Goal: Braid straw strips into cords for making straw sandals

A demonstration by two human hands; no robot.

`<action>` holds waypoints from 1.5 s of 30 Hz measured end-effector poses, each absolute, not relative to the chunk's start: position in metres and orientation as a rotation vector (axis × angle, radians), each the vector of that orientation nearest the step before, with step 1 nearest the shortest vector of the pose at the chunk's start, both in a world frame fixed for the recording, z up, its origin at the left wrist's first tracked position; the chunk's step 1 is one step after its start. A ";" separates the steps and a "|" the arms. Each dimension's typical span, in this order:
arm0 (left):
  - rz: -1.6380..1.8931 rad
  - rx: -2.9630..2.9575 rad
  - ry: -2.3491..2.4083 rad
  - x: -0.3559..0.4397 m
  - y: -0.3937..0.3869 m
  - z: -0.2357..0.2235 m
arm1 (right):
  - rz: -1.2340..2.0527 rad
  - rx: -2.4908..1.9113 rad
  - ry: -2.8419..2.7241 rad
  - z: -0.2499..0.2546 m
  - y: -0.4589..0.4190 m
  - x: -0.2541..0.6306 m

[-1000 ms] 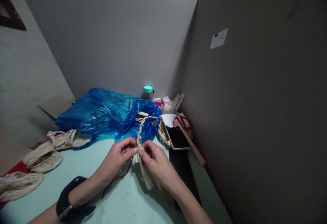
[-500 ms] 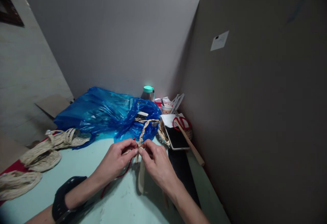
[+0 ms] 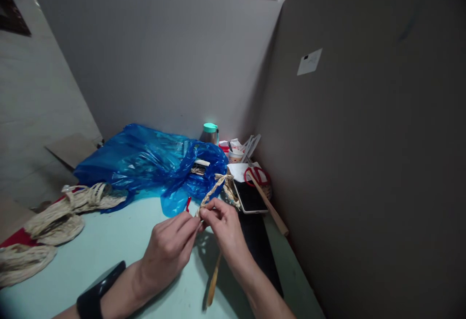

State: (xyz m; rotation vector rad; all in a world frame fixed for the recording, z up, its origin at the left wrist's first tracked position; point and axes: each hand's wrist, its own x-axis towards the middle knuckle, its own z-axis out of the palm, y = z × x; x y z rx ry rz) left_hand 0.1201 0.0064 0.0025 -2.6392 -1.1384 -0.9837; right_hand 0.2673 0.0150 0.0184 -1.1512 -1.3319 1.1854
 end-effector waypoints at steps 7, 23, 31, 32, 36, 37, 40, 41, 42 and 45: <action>-1.111 -2.790 -1.094 0.119 0.008 0.013 | 1.286 -1.066 -1.258 0.006 0.023 0.271; -2.005 -3.467 -2.102 0.117 0.034 0.012 | 1.304 -1.029 -1.404 0.015 0.017 0.268; -2.036 -2.909 -2.306 0.120 0.033 0.007 | 0.585 -1.399 -1.915 0.018 0.014 0.274; -2.075 -2.854 -2.310 0.120 0.032 0.006 | 0.438 -1.457 -1.963 0.017 0.013 0.273; -2.280 -2.651 -2.301 0.122 0.033 0.002 | -0.074 -1.444 -2.081 0.010 0.003 0.263; -2.345 -2.617 -2.295 0.123 0.033 0.002 | -0.156 -1.409 -2.090 0.008 0.000 0.259; -2.546 -2.554 -2.327 0.124 0.030 0.005 | -0.294 -1.288 -2.114 0.001 -0.008 0.247; -2.608 -2.542 -2.354 0.125 0.029 0.006 | -0.313 -1.246 -2.134 -0.001 -0.010 0.243; -2.671 -2.531 -2.380 0.126 0.028 0.007 | -0.325 -1.206 -2.165 -0.002 -0.011 0.241; -2.856 -2.477 -2.419 0.126 0.026 0.009 | -0.331 -1.141 -2.264 0.002 -0.010 0.242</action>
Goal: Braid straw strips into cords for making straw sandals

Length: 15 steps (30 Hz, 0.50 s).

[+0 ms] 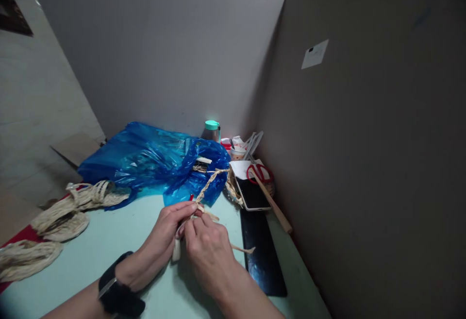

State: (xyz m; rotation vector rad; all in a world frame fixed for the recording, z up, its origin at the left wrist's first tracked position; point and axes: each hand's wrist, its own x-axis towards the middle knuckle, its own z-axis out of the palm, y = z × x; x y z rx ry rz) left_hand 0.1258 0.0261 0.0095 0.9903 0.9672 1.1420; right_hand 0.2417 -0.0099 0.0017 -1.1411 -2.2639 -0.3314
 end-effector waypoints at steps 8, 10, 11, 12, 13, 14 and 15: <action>1.092 0.943 0.893 0.123 0.029 0.012 | 0.309 -1.383 -1.885 0.029 0.001 0.262; 1.074 0.968 0.869 0.125 0.028 0.012 | 0.748 -1.320 -1.840 0.027 0.003 0.262; 1.074 0.980 0.860 0.126 0.027 0.012 | 0.898 -1.292 -1.808 0.025 0.004 0.262; 1.079 0.996 0.849 0.127 0.027 0.012 | 0.975 -1.276 -1.773 0.023 0.005 0.261; 1.084 1.019 0.833 0.128 0.026 0.013 | 0.992 -1.266 -1.739 0.022 0.007 0.262; 1.086 1.050 0.811 0.128 0.026 0.013 | 0.980 -1.251 -1.717 0.021 0.008 0.262; 1.085 1.088 0.785 0.128 0.026 0.014 | 0.978 -1.228 -1.709 0.020 0.009 0.263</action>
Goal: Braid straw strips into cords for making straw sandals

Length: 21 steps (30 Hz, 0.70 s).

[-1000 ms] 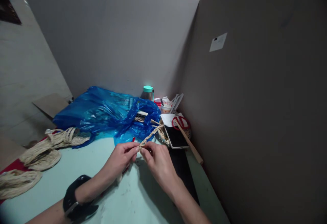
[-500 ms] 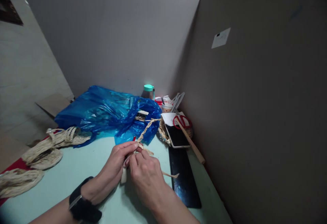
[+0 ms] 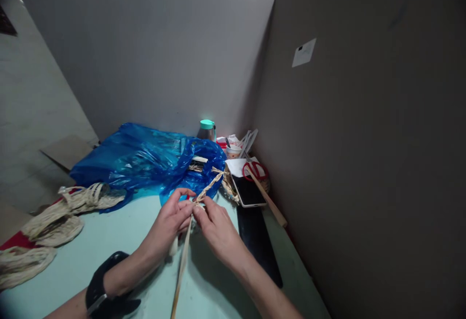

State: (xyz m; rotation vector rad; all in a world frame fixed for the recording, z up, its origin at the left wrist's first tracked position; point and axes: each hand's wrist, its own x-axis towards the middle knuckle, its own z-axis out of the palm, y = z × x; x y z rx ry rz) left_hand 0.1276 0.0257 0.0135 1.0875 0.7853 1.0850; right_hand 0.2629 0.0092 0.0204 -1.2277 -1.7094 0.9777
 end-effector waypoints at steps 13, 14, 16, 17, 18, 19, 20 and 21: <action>0.981 1.701 1.181 0.116 0.019 0.026 | 0.807 -1.198 -1.628 0.030 0.013 0.276; 0.979 1.707 1.190 0.116 0.019 0.026 | 0.837 -1.198 -1.601 0.029 0.013 0.276; 0.987 1.677 1.187 0.116 0.020 0.024 | 0.891 -1.209 -1.548 0.029 0.013 0.275; 0.995 1.652 1.182 0.116 0.020 0.024 | 0.901 -1.221 -1.530 0.029 0.013 0.274; 1.004 1.624 1.175 0.116 0.019 0.023 | 0.893 -1.240 -1.524 0.029 0.012 0.274; 1.010 1.597 1.165 0.116 0.019 0.023 | 0.871 -1.263 -1.529 0.030 0.011 0.273; 1.014 1.574 1.158 0.117 0.019 0.023 | 0.836 -1.285 -1.544 0.031 0.010 0.273; 1.013 1.556 1.152 0.117 0.019 0.023 | 0.794 -1.305 -1.563 0.032 0.009 0.273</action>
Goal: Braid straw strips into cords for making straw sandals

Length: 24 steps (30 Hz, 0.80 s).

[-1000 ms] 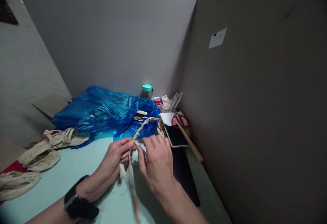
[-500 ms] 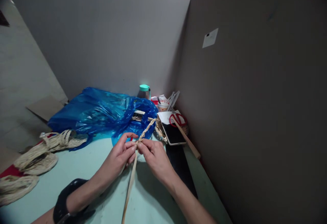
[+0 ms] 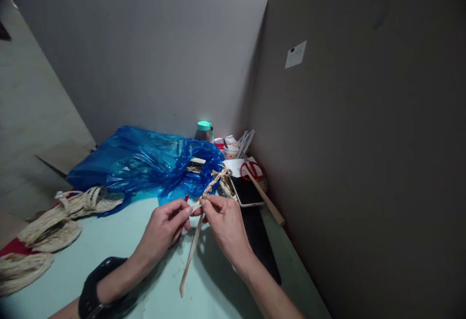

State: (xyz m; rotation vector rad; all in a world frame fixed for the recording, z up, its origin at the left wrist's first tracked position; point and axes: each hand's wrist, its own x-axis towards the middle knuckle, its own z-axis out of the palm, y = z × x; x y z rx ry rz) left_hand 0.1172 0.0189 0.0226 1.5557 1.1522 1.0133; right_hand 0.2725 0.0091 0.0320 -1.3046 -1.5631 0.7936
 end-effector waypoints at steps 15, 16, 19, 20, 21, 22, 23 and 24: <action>0.900 1.745 1.193 0.128 0.015 0.018 | 1.004 -1.165 -1.376 0.021 0.015 0.271; 0.931 1.794 1.220 0.127 0.015 0.020 | 0.994 -1.161 -1.379 0.022 0.015 0.271; 1.026 1.888 1.206 0.124 0.016 0.024 | 0.988 -1.125 -1.394 0.023 0.016 0.272; 1.038 1.862 1.157 0.124 0.016 0.025 | 0.990 -1.109 -1.401 0.023 0.016 0.272; 1.038 1.797 1.093 0.124 0.017 0.025 | 0.993 -1.093 -1.407 0.022 0.017 0.272; 1.039 1.709 1.031 0.124 0.018 0.024 | 1.000 -1.081 -1.411 0.021 0.017 0.272; 1.044 1.613 0.978 0.124 0.018 0.023 | 1.010 -1.073 -1.415 0.020 0.017 0.272; 1.058 1.517 0.940 0.124 0.019 0.022 | 1.022 -1.068 -1.420 0.019 0.017 0.272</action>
